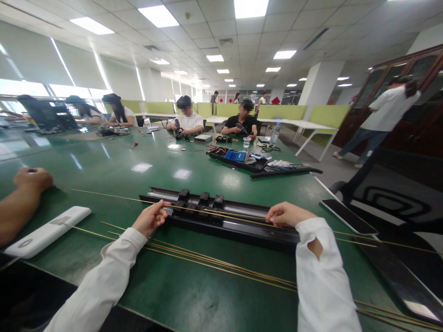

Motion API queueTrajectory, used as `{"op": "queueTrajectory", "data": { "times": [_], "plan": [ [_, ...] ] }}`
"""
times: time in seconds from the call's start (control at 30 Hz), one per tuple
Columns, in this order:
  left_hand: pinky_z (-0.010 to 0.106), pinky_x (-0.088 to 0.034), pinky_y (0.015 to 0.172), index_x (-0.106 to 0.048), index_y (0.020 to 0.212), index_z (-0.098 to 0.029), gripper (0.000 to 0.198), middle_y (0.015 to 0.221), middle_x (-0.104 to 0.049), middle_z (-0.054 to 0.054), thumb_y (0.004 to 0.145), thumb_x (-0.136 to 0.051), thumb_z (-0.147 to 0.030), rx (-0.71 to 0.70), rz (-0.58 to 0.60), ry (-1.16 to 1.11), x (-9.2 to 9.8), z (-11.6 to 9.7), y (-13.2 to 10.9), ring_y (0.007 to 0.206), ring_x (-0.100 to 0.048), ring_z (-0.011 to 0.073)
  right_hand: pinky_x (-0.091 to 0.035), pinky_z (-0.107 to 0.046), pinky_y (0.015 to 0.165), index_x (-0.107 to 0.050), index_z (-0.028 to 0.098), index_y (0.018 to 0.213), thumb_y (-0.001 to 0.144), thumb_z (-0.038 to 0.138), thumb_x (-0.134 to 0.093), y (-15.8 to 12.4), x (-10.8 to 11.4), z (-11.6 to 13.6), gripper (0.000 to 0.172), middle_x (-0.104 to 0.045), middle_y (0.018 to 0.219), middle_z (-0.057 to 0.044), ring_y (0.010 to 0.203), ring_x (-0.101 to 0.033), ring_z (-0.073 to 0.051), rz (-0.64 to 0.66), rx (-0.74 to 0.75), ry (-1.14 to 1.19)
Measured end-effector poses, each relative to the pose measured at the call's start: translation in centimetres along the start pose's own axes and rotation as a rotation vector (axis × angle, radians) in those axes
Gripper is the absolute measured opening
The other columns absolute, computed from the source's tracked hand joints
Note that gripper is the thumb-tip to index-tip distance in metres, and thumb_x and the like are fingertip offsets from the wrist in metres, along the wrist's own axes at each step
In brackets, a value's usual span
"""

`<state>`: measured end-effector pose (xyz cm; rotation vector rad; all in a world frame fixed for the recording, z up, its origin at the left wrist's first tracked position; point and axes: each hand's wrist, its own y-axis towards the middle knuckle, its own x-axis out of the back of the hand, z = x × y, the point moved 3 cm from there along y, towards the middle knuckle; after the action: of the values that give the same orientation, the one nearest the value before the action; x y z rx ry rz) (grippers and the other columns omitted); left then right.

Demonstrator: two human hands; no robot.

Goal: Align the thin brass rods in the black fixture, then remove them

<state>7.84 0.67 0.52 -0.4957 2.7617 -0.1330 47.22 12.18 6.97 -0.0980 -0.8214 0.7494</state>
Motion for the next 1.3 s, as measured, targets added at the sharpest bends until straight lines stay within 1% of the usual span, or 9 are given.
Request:
{"op": "queueTrajectory", "data": {
  "times": [0.2, 0.43, 0.73, 0.93, 1.1, 1.3],
  "plan": [
    [0.013, -0.033, 0.030, -0.053, 0.088, -0.011, 0.024, 0.047, -0.055, 0.001, 0.077, -0.045, -0.031, 0.008, -0.002, -0.003, 0.1, 0.0, 0.1, 0.033, -0.048, 0.0070, -0.037, -0.022, 0.049, -0.062, 0.015, 0.073, 0.052, 0.048, -0.059, -0.1, 0.1, -0.1, 0.039, -0.055, 0.053, 0.000, 0.049, -0.047, -0.010, -0.006, -0.010, -0.020],
    [0.014, -0.033, 0.030, -0.053, 0.087, -0.011, 0.024, 0.047, -0.054, 0.001, 0.077, -0.046, -0.031, 0.000, 0.003, -0.010, 0.2, 0.0, 0.1, 0.033, -0.047, 0.0070, -0.037, -0.022, 0.050, -0.062, 0.016, 0.072, 0.052, 0.048, -0.059, -0.2, 0.4, -0.5, 0.038, -0.055, 0.054, 0.000, 0.050, -0.047, -0.010, -0.011, -0.010, -0.013],
    [0.014, -0.033, 0.030, -0.053, 0.088, -0.010, 0.024, 0.048, -0.055, 0.001, 0.077, -0.046, -0.031, 0.000, -0.007, -0.002, -0.2, -0.1, -0.2, 0.034, -0.048, 0.0073, -0.037, -0.023, 0.049, -0.064, 0.016, 0.072, 0.050, 0.051, -0.060, -1.7, 1.6, -2.1, 0.042, -0.056, 0.055, -0.002, 0.052, -0.049, -0.012, -0.056, -0.029, -0.031],
    [0.014, -0.033, 0.030, -0.053, 0.088, -0.010, 0.025, 0.047, -0.054, 0.001, 0.076, -0.046, -0.031, -0.008, 0.001, -0.004, -0.6, -0.1, -0.4, 0.033, -0.048, 0.0071, -0.038, -0.023, 0.050, -0.065, 0.015, 0.070, 0.047, 0.052, -0.061, -2.5, 2.1, -2.3, 0.043, -0.056, 0.054, -0.003, 0.052, -0.049, -0.013, -0.080, -0.041, -0.051],
    [0.014, -0.034, 0.030, -0.053, 0.088, -0.010, 0.025, 0.047, -0.054, 0.001, 0.077, -0.046, -0.031, -0.005, 0.003, 0.000, -0.9, -0.2, -0.5, 0.033, -0.048, 0.0070, -0.039, -0.024, 0.053, -0.065, 0.015, 0.069, 0.046, 0.054, -0.061, -3.1, 2.7, -3.1, 0.046, -0.059, 0.059, -0.004, 0.057, -0.052, -0.015, -0.096, -0.040, -0.047],
    [0.014, -0.033, 0.030, -0.053, 0.089, -0.010, 0.025, 0.047, -0.054, 0.001, 0.076, -0.046, -0.031, -0.005, 0.003, -0.003, -1.2, -0.3, -0.7, 0.033, -0.048, 0.0071, -0.039, -0.023, 0.053, -0.065, 0.015, 0.070, 0.046, 0.050, -0.063, -3.4, 3.1, -3.9, 0.042, -0.059, 0.058, -0.004, 0.058, -0.052, -0.015, -0.103, -0.063, 0.004]
  ]
}}
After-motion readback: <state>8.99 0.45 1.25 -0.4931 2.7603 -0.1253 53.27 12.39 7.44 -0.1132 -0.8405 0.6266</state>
